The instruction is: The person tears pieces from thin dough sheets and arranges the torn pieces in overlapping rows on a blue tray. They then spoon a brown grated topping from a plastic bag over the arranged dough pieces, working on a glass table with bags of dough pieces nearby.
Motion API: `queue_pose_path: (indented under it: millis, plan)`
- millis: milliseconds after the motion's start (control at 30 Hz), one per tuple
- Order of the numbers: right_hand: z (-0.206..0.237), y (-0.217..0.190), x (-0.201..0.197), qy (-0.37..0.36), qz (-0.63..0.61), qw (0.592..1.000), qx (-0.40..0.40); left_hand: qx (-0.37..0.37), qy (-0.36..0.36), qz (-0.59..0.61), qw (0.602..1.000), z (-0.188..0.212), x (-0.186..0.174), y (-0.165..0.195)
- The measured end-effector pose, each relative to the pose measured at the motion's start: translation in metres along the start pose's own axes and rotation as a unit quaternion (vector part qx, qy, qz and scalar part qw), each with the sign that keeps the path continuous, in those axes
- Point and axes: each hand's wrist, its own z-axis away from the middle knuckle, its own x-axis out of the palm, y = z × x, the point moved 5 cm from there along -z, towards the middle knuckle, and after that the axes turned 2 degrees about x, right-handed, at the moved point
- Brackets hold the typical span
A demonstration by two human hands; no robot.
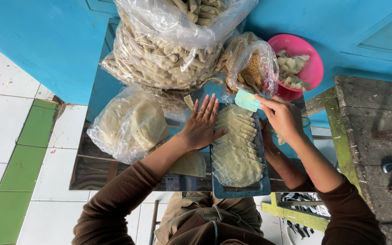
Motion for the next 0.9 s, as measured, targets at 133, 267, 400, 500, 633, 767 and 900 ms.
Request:
queue_pose_path:
  millis: [133,267,400,500,633,767,900]
  plan:
    - [0.0,-0.025,-0.008,0.041,-0.008,0.997,-0.059,-0.004,-0.002,0.005,1.0,0.0,0.0,-0.001]
    - [-0.004,-0.048,-0.002,0.061,-0.03,0.993,-0.097,-0.009,-0.017,0.013,1.0,-0.001,0.0,-0.001]
    - [-0.014,-0.049,-0.002,0.055,0.024,0.993,-0.103,-0.011,-0.025,0.011,1.0,-0.001,-0.001,-0.001]
    - [-0.015,-0.039,-0.009,0.055,0.015,0.996,-0.071,-0.008,-0.01,0.011,1.0,-0.001,-0.003,-0.001]
    - [0.003,-0.025,-0.013,0.035,-0.042,0.997,-0.045,-0.011,-0.009,0.014,1.0,-0.001,-0.002,-0.002]
    - [0.013,-0.014,-0.001,0.001,-0.038,0.998,-0.04,-0.008,-0.006,0.01,1.0,-0.002,-0.003,0.0]
    - [0.01,-0.005,0.003,0.049,-0.031,0.998,-0.031,-0.005,0.001,0.013,1.0,-0.001,-0.007,0.002]
